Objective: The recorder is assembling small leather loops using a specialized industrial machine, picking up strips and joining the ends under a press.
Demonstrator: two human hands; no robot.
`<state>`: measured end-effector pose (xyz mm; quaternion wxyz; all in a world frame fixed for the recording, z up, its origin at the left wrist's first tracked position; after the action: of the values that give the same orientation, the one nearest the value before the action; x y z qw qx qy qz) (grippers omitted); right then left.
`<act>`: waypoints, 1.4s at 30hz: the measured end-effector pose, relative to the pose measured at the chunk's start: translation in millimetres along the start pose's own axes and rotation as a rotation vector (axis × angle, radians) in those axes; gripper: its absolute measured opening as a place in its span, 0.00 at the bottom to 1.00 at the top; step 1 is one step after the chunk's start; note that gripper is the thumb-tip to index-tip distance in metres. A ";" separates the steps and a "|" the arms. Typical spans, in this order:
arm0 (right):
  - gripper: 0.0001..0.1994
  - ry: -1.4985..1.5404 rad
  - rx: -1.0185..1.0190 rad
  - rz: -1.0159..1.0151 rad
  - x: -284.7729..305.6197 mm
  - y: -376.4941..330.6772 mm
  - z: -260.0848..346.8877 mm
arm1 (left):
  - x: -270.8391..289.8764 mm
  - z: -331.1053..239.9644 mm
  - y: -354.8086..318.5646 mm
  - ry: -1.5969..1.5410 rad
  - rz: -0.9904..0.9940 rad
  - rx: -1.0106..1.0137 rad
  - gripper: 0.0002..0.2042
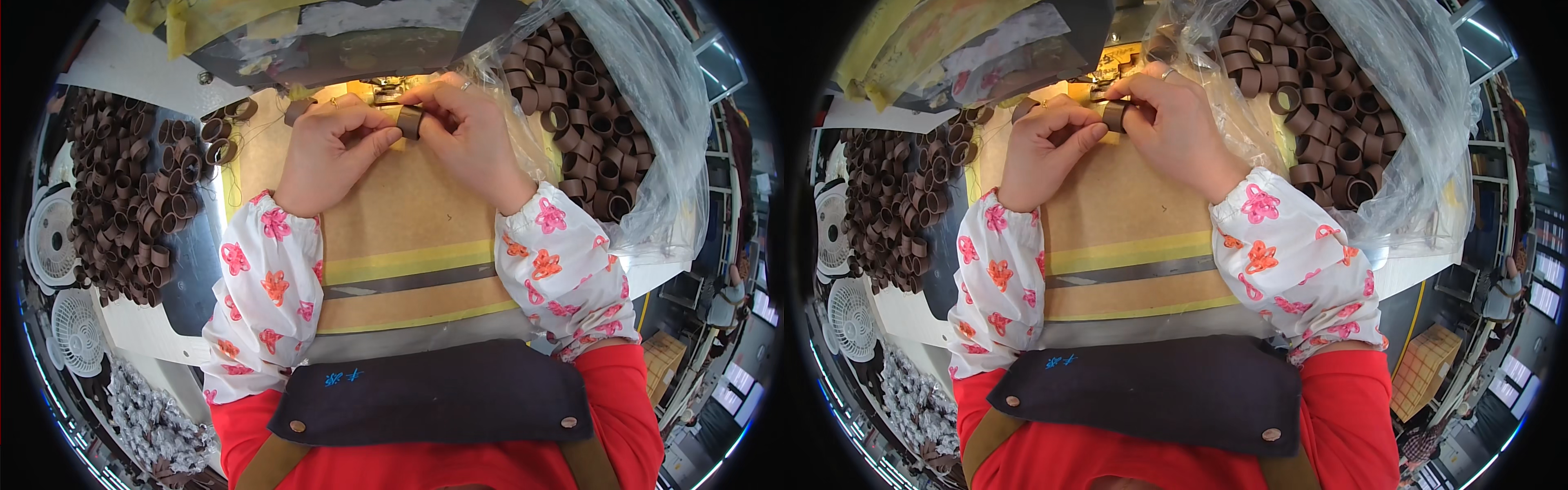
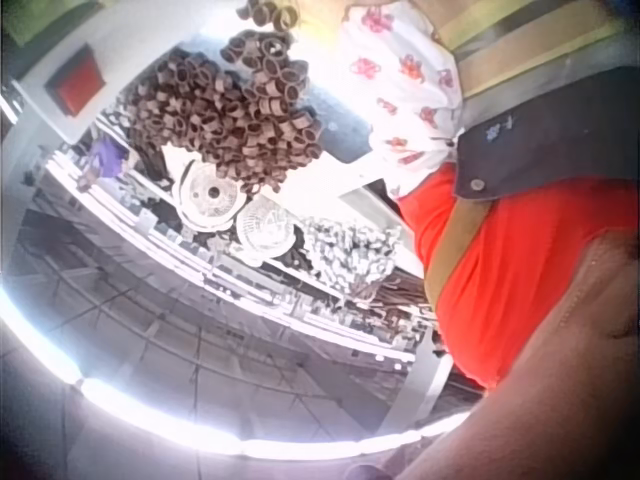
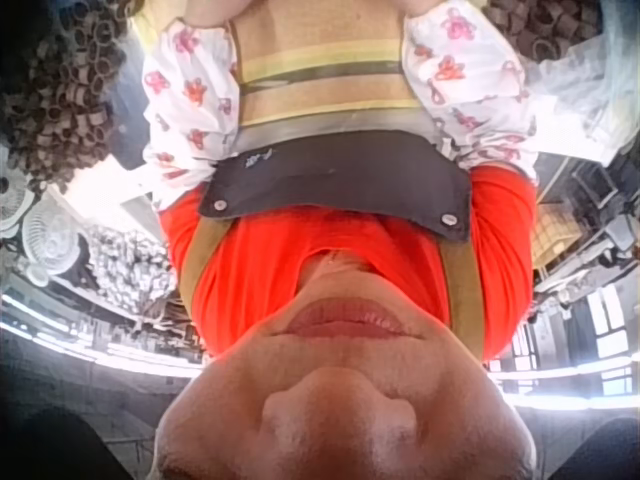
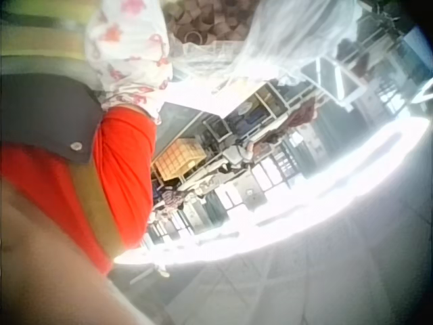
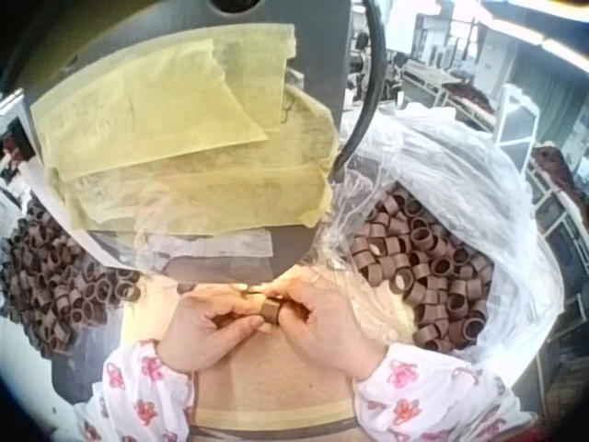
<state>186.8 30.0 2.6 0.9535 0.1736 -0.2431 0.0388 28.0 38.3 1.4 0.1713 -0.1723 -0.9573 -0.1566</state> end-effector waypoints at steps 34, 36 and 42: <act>0.04 -0.114 0.313 0.040 -3.8 7.7 3.5 | 5.6 6.7 3.4 0.093 -0.140 0.089 0.11; 0.04 -0.282 0.425 0.036 -6.9 8.0 6.7 | 4.5 6.5 4.4 0.233 -0.176 0.013 0.11; 0.04 -0.193 0.239 -0.002 -2.7 17.6 5.1 | 3.6 9.7 12.5 0.236 -0.194 0.242 0.10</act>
<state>179.3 44.7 11.0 0.8983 0.2889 -0.3273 0.0498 26.9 53.9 -2.9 0.2861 -0.0377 -0.9545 -0.0754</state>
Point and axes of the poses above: each hand's wrist, its own y-axis towards the middle knuckle, its own x-axis out of the back of the hand, z = x × y, the point moved 4 cm from there along y, towards the middle knuckle
